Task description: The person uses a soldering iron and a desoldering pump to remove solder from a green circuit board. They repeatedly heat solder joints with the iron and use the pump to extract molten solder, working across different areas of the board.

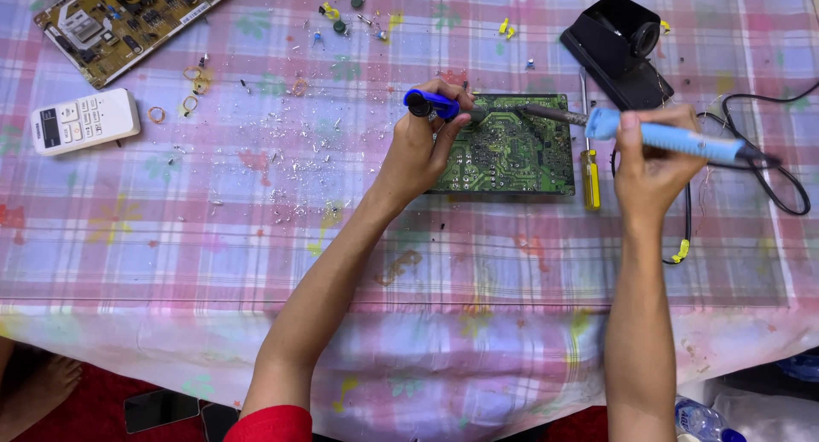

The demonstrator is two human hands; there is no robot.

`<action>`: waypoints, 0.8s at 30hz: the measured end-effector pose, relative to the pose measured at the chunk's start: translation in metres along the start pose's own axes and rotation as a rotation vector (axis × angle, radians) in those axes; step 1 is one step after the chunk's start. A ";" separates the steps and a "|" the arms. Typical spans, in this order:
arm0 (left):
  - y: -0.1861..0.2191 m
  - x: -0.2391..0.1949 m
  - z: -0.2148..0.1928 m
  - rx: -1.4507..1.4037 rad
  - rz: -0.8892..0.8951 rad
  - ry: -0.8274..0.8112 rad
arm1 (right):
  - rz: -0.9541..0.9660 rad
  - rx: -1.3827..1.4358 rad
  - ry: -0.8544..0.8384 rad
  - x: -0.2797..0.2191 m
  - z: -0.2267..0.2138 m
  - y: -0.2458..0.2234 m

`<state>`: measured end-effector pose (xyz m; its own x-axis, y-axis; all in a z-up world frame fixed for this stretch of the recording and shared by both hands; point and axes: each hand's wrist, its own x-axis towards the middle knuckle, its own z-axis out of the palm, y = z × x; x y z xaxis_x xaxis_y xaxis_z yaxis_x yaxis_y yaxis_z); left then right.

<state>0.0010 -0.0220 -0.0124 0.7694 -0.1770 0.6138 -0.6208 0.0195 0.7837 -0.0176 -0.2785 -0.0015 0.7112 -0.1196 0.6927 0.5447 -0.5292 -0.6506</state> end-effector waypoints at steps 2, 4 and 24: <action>0.000 0.000 0.000 -0.001 -0.002 0.001 | -0.035 -0.059 -0.087 0.020 -0.003 -0.009; 0.000 0.000 0.000 0.000 -0.003 0.001 | -0.067 -0.116 -0.173 0.038 -0.002 -0.016; 0.001 0.000 0.000 0.007 -0.024 0.006 | 0.067 -0.202 -0.541 0.098 0.004 -0.035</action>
<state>0.0001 -0.0219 -0.0114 0.7851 -0.1714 0.5952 -0.6030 0.0080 0.7977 0.0352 -0.2684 0.0877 0.8962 0.2598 0.3596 0.4326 -0.6913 -0.5788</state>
